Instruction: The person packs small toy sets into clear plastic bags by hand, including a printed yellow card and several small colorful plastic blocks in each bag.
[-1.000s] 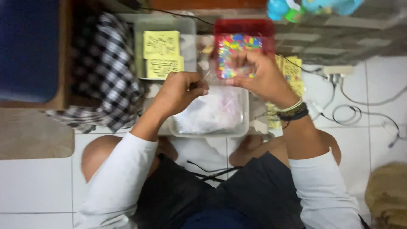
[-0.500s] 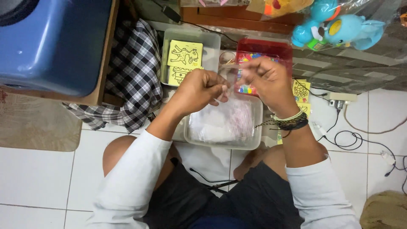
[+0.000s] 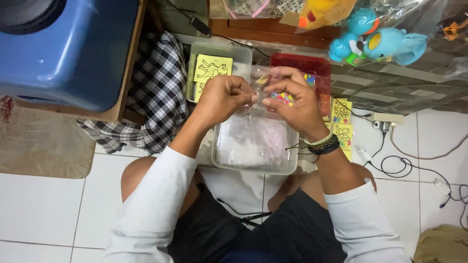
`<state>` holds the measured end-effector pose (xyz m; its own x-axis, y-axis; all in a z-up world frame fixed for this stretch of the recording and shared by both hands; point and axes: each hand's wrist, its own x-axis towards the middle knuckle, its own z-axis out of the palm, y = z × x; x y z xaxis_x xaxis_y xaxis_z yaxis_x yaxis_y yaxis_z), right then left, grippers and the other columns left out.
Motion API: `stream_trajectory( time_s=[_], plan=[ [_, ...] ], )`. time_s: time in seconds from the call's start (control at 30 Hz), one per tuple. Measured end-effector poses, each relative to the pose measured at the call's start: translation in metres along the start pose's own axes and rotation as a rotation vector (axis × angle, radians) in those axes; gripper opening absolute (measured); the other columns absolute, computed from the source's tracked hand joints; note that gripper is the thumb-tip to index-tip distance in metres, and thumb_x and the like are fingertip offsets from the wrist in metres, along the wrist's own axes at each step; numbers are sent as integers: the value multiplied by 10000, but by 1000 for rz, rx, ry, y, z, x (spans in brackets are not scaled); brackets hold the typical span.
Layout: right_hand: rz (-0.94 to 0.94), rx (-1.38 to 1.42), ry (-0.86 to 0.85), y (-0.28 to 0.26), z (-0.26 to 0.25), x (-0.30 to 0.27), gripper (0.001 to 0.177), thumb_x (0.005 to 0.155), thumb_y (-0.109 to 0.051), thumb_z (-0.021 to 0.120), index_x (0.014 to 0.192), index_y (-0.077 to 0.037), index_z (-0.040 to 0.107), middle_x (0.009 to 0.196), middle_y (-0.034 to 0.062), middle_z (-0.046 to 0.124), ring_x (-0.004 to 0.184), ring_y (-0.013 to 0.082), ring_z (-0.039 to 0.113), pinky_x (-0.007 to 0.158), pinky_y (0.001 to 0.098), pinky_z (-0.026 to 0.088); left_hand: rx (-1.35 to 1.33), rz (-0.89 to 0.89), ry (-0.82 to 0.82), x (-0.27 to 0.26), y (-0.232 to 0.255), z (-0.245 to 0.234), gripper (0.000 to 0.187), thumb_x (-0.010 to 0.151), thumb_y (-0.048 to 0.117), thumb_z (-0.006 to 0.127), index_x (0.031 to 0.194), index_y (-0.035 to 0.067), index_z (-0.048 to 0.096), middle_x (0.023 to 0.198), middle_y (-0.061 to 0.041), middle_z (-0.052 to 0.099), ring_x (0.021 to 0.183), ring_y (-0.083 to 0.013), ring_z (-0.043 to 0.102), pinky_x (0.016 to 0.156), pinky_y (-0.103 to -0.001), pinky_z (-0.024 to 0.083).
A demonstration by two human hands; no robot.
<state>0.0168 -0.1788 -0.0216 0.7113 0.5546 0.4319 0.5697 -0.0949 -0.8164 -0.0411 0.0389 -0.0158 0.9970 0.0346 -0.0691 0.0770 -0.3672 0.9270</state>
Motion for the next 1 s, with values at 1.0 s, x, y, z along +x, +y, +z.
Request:
stream_trajectory(
  time_s=[1.0],
  plan=[
    [271, -754, -390, 194, 151, 80, 525, 999, -305, 550, 1405, 26, 521, 1260, 282, 634, 1111, 443, 633, 923, 523, 481, -87, 342, 622, 8, -12, -92, 187, 771, 98, 761, 957, 115, 758, 767, 29, 808, 585, -67, 724, 566, -238, 586]
  ],
)
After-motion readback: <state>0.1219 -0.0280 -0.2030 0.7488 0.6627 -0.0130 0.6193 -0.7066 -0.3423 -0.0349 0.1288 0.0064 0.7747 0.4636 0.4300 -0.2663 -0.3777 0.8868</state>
